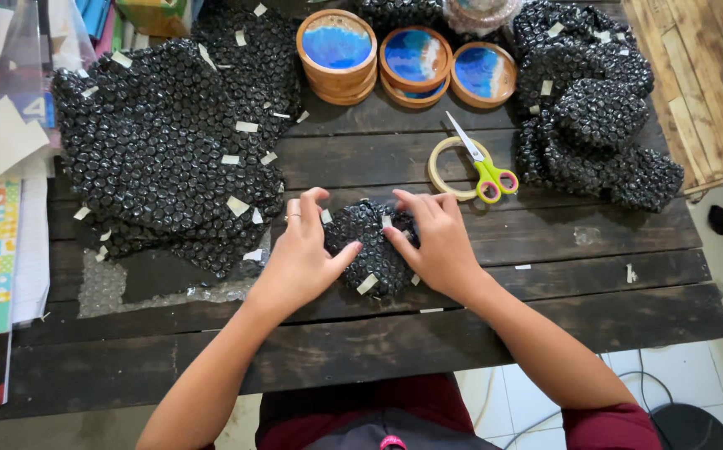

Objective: The person wraps round coasters in bubble wrap and secures them with adhesive tape using scissors.

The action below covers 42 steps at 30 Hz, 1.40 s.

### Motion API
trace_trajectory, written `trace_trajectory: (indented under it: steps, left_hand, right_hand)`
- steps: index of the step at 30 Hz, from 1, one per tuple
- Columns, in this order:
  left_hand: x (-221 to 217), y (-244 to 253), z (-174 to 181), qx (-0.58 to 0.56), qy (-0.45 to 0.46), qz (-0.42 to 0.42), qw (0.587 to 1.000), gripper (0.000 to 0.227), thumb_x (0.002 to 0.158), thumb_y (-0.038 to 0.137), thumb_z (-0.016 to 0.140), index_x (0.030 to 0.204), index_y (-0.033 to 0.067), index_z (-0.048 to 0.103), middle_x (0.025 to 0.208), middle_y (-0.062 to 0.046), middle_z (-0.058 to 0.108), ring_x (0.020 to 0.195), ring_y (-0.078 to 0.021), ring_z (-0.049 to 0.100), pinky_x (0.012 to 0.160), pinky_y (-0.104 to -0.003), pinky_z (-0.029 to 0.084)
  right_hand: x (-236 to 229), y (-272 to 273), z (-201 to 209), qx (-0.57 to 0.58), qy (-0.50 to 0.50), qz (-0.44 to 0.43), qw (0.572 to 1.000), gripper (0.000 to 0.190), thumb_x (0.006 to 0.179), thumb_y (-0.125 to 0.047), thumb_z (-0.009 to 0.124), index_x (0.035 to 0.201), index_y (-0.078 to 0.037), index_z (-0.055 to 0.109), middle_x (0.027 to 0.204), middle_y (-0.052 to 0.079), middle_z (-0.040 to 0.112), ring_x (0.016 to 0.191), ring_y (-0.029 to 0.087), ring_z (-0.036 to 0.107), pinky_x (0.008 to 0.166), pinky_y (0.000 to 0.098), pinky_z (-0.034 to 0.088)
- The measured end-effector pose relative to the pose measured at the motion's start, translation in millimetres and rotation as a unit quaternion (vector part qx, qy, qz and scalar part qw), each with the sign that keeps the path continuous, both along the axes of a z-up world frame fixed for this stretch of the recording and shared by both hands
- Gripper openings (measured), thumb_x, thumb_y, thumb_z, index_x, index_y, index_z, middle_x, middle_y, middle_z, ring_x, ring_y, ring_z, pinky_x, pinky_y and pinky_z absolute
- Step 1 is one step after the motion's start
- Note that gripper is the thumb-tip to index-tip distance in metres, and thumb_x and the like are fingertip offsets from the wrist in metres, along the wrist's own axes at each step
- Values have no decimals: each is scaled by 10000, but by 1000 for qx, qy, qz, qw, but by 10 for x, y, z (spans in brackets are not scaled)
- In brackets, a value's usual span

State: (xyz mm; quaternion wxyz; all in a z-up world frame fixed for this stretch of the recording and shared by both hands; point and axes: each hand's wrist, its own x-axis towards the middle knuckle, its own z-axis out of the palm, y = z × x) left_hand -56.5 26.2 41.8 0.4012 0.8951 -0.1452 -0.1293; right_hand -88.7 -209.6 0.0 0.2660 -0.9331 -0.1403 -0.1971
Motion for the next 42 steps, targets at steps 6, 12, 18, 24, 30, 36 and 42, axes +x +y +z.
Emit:
trace_trajectory:
  steps: [6,12,18,24,30,36,42]
  left_hand:
    - [5,-57,-61,-157,34,26,987,826,789,99,813,1418,50,279,1303,-267,395,815,-372,728,729,-396,612]
    - [51,-133,-220,-304,30,29,952,619,870,310,809,1364,95,504,1214,-125,678,1078,-233,654,853,-353,554]
    - [61,-114,-365,-291,-43,-37,955,211,960,316,720,1034,122,687,837,-82,715,812,-149,702,656,-318,544]
    - [-59,-191,-124,-239,-7,-89,967,174,874,253,766,881,89,708,643,-131,694,656,-155,678,573,-311,500]
    - [-60,-176,-130,-252,38,-79,964,342,858,227,782,1129,91,623,799,-101,786,775,-159,744,696,-303,571]
    - [-79,-173,-122,-229,15,-111,967,450,898,277,754,1203,129,457,865,-93,751,874,-250,715,802,-384,559]
    - [-71,-150,-98,-169,-120,-170,963,321,919,199,726,1188,149,557,1274,-76,599,1074,-323,692,906,-458,584]
  right_hand:
    - [42,-59,4,313,124,5,942,590,811,-98,820,1361,-108,607,1039,67,564,969,211,591,954,384,550]
    - [-14,-27,-2,461,68,87,880,423,845,43,780,1165,-33,515,1028,28,475,887,105,560,866,265,514]
    - [-103,-14,-5,462,113,188,859,373,907,-36,716,1148,-25,431,1041,61,396,873,133,542,748,260,517]
    - [-134,-31,101,427,177,143,875,405,960,-137,642,1317,-7,503,1155,133,591,980,187,632,806,320,569]
    - [-93,11,121,441,265,78,854,404,910,-87,734,1292,-28,618,1056,99,656,890,157,684,835,345,614]
    - [-70,-2,81,464,316,39,827,304,877,-71,778,1168,-15,709,953,47,681,866,93,687,820,293,612]
    - [-61,-53,-67,479,281,29,831,281,882,-25,763,1158,7,715,929,39,661,848,90,678,792,287,617]
